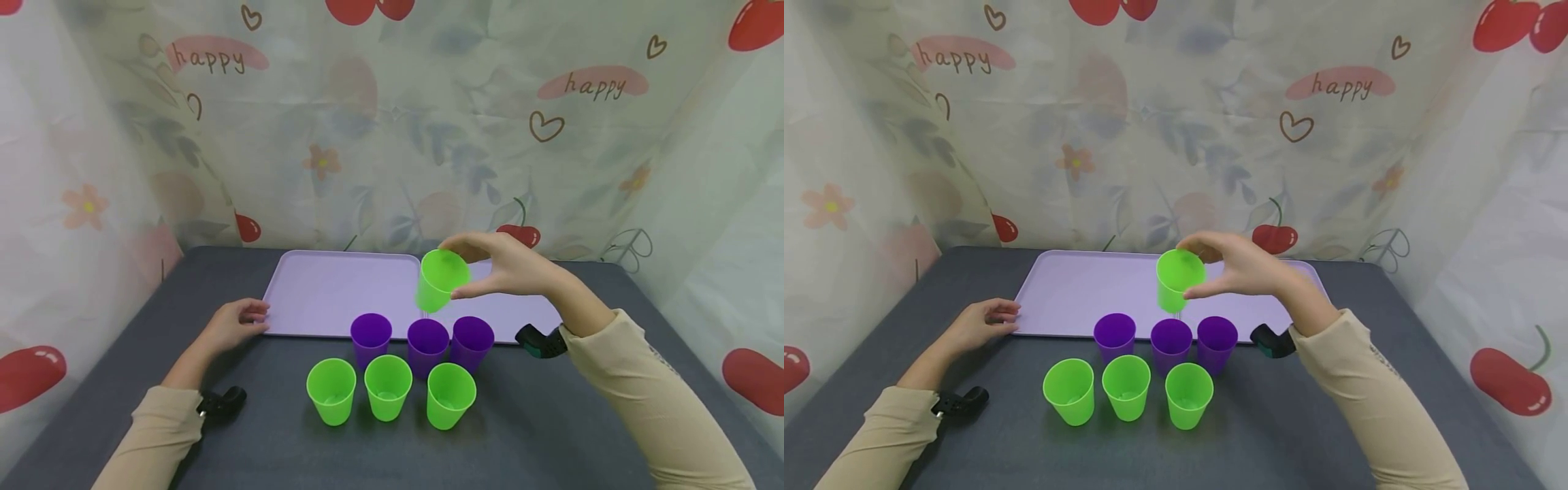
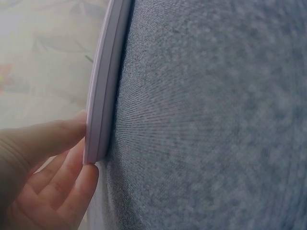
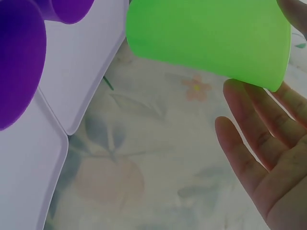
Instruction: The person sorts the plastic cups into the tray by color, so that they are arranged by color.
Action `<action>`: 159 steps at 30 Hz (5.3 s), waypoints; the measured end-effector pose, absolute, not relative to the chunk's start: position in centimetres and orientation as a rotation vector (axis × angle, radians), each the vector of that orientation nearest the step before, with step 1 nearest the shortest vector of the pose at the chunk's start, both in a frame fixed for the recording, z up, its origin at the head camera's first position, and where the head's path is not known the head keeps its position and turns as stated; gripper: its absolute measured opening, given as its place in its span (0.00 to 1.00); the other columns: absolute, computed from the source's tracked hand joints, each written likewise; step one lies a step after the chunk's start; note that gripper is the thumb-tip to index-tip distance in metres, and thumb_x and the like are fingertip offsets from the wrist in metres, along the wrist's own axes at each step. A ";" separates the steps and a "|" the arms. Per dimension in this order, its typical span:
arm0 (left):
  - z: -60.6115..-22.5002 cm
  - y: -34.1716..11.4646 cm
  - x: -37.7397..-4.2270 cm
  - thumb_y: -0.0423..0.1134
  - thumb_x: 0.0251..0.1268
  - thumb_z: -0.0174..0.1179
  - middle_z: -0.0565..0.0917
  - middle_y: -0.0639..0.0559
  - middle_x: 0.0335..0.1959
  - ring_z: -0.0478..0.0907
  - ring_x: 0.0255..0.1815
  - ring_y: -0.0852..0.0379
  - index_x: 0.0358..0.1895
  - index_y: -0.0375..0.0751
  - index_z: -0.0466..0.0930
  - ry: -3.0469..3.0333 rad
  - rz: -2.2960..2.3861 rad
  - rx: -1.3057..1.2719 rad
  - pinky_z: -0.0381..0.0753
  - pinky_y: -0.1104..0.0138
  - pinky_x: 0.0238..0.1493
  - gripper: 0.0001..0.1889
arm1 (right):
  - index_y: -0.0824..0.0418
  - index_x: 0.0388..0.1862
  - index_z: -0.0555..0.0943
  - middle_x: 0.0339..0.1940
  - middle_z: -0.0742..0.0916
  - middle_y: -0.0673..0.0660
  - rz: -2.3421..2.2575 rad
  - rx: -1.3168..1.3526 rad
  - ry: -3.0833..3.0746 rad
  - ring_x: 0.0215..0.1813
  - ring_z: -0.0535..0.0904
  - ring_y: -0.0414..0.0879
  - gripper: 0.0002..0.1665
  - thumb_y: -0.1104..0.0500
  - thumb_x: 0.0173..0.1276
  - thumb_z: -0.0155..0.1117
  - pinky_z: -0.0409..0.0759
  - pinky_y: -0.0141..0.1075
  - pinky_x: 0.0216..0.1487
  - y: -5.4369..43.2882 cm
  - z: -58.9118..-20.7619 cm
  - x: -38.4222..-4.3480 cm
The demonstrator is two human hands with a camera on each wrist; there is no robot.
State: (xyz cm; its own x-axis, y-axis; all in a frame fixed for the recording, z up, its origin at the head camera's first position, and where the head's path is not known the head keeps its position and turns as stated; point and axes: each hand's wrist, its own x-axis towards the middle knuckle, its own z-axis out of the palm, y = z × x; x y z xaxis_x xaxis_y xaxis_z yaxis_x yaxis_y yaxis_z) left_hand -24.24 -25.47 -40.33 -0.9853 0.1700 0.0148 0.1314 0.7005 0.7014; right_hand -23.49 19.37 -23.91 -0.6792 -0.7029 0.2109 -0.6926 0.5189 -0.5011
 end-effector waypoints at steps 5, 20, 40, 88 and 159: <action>-40.2 -25.4 -24.1 0.35 0.60 0.61 0.79 0.32 0.52 0.77 0.52 0.41 0.56 0.29 0.72 2.838 1.173 0.226 0.75 0.52 0.53 0.21 | 0.58 0.58 0.73 0.52 0.83 0.53 -0.945 -1.224 2.662 0.50 0.82 0.44 0.36 0.54 0.50 0.75 0.75 0.43 0.59 17.5 -23.8 -24.4; -40.1 -25.4 -24.1 0.35 0.60 0.61 0.79 0.32 0.52 0.77 0.52 0.40 0.56 0.29 0.72 2.834 1.159 0.240 0.74 0.50 0.54 0.21 | 0.59 0.57 0.74 0.51 0.83 0.56 -0.960 -1.170 2.653 0.48 0.83 0.48 0.35 0.54 0.49 0.75 0.78 0.40 0.55 13.1 -24.7 -26.7; -40.0 -25.3 -24.1 0.35 0.60 0.61 0.79 0.32 0.52 0.77 0.52 0.40 0.56 0.29 0.72 2.831 1.160 0.240 0.74 0.50 0.53 0.21 | 0.60 0.55 0.75 0.49 0.84 0.58 -0.978 -1.153 2.588 0.45 0.84 0.50 0.32 0.54 0.50 0.74 0.78 0.42 0.52 8.2 -27.1 -28.8; -40.0 -25.3 -24.2 0.35 0.60 0.61 0.78 0.32 0.53 0.77 0.53 0.40 0.56 0.29 0.72 2.840 1.137 0.204 0.74 0.51 0.54 0.22 | 0.62 0.57 0.75 0.54 0.82 0.59 -0.648 -1.143 2.600 0.52 0.80 0.48 0.35 0.50 0.51 0.73 0.75 0.27 0.49 -1.0 -29.8 -30.0; -39.8 -25.2 -24.2 0.36 0.59 0.62 0.79 0.31 0.52 0.77 0.53 0.40 0.56 0.28 0.72 2.853 1.108 0.214 0.77 0.56 0.47 0.22 | 0.60 0.60 0.73 0.58 0.81 0.58 -0.698 -1.225 2.577 0.55 0.80 0.49 0.27 0.54 0.63 0.64 0.77 0.37 0.55 5.9 -25.4 -26.6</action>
